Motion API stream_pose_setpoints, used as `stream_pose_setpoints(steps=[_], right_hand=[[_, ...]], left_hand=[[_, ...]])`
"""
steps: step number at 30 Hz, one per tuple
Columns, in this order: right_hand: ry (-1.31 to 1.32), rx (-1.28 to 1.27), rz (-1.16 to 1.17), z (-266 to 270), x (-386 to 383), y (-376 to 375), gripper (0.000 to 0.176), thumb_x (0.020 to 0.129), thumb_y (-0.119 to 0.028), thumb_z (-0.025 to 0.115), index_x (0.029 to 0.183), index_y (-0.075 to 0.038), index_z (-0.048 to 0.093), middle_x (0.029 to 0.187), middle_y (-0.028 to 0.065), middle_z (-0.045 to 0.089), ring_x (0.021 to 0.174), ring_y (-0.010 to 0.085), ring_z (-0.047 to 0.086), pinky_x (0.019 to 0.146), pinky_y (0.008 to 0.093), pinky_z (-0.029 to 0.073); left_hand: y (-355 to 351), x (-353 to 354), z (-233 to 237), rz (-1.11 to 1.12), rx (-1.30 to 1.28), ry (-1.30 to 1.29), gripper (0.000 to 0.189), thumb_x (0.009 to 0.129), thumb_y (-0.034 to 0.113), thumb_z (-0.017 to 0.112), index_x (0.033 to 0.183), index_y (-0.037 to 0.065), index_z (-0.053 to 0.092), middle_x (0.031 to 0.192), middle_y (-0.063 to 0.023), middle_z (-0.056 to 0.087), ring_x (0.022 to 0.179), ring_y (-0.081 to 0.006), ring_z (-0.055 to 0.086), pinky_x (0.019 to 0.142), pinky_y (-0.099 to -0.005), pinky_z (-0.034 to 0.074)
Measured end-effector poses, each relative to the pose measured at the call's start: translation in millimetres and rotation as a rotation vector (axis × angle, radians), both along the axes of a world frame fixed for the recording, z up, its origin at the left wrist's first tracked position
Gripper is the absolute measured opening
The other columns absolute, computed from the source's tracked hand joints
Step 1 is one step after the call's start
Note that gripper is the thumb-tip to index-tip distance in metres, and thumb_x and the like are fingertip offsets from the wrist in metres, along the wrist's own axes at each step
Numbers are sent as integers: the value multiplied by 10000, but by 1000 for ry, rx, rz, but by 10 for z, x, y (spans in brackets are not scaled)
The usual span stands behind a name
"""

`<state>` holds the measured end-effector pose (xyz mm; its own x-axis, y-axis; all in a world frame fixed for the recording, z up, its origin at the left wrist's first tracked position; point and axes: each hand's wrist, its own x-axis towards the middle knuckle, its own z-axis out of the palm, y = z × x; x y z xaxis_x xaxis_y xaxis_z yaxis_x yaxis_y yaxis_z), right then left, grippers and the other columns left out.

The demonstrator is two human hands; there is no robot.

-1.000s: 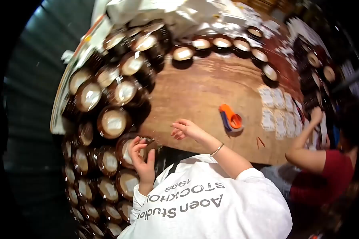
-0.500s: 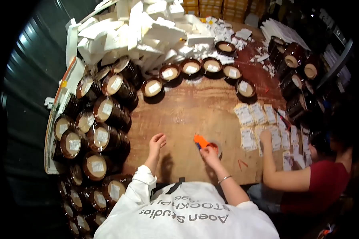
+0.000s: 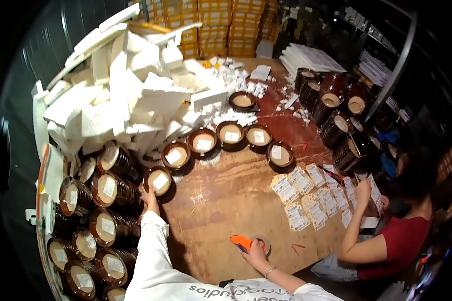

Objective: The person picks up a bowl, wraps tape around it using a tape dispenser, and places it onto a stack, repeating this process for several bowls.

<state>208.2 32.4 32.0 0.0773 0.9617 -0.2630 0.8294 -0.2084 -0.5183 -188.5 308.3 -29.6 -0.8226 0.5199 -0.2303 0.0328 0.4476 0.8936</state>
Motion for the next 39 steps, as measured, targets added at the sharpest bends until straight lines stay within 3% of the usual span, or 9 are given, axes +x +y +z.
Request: stream_pose_setpoints(steps=[2,3,6,9,20,23,30,36,39], right_hand=[[32,-13,-18,60,-18,-17,676,612,-261,735,1056,44,328,980,226,489,912,354,497,789,377,407],[70,6,-43,84,-9,-55,689,603,-263,742,1058,44,324,975,229,491,917,356,495,791,375,406],[-41,-4,52,42,-24,-113,637,584,-267,745,1011,44,388,983,227,496,928,360,486,793,380,403],[-142,13,178,-10,-48,-113,525,615,-246,708,972,37,446,961,214,518,909,354,498,787,398,401],[169,107,-17,57,121,38,487,709,-188,633,1078,36,406,982,199,523,913,344,514,810,367,396],[916,-153,-315,165,252,186,412,775,-192,594,1093,22,443,1010,112,549,941,212,522,845,288,386],[1330,-247,-335,706,335,128,362,797,-231,557,1068,-2,489,965,80,571,835,159,570,774,290,451],[847,-140,-283,303,290,-36,373,761,-214,627,1011,28,493,895,76,582,805,141,549,733,255,435],[310,276,-142,-120,199,-92,410,742,-234,631,1007,21,451,844,166,585,787,314,562,734,351,434]], left_hand=[[66,-187,-327,-111,47,198,511,678,175,651,1112,-9,454,1061,-120,512,898,-260,520,829,-314,409],[92,-294,-556,-272,316,65,625,652,195,690,1141,-73,406,1113,-194,506,1004,-259,496,867,-294,370],[40,-189,-240,-296,146,131,481,597,248,724,922,-71,569,899,-214,600,876,-331,570,760,-341,428],[6,-161,-257,-275,317,-64,389,652,78,681,992,-52,543,944,-125,603,836,-216,573,751,-294,430],[-780,282,-199,-353,158,-380,411,672,25,662,1042,-25,488,965,-109,573,870,-203,549,760,-291,438],[-1352,583,-269,-465,78,-272,422,663,53,680,1032,-32,493,965,-118,573,873,-201,550,753,-300,443],[-2848,1439,-312,-621,53,-410,463,663,99,694,1050,-29,474,995,-126,558,918,-209,535,809,-315,420],[-3479,1871,-234,-594,-8,-260,491,658,179,707,1030,-39,472,931,-158,574,870,-235,556,758,-312,439],[-3413,1820,-46,-734,0,-393,547,651,189,714,1063,-49,446,978,-163,562,903,-242,544,782,-325,431]])
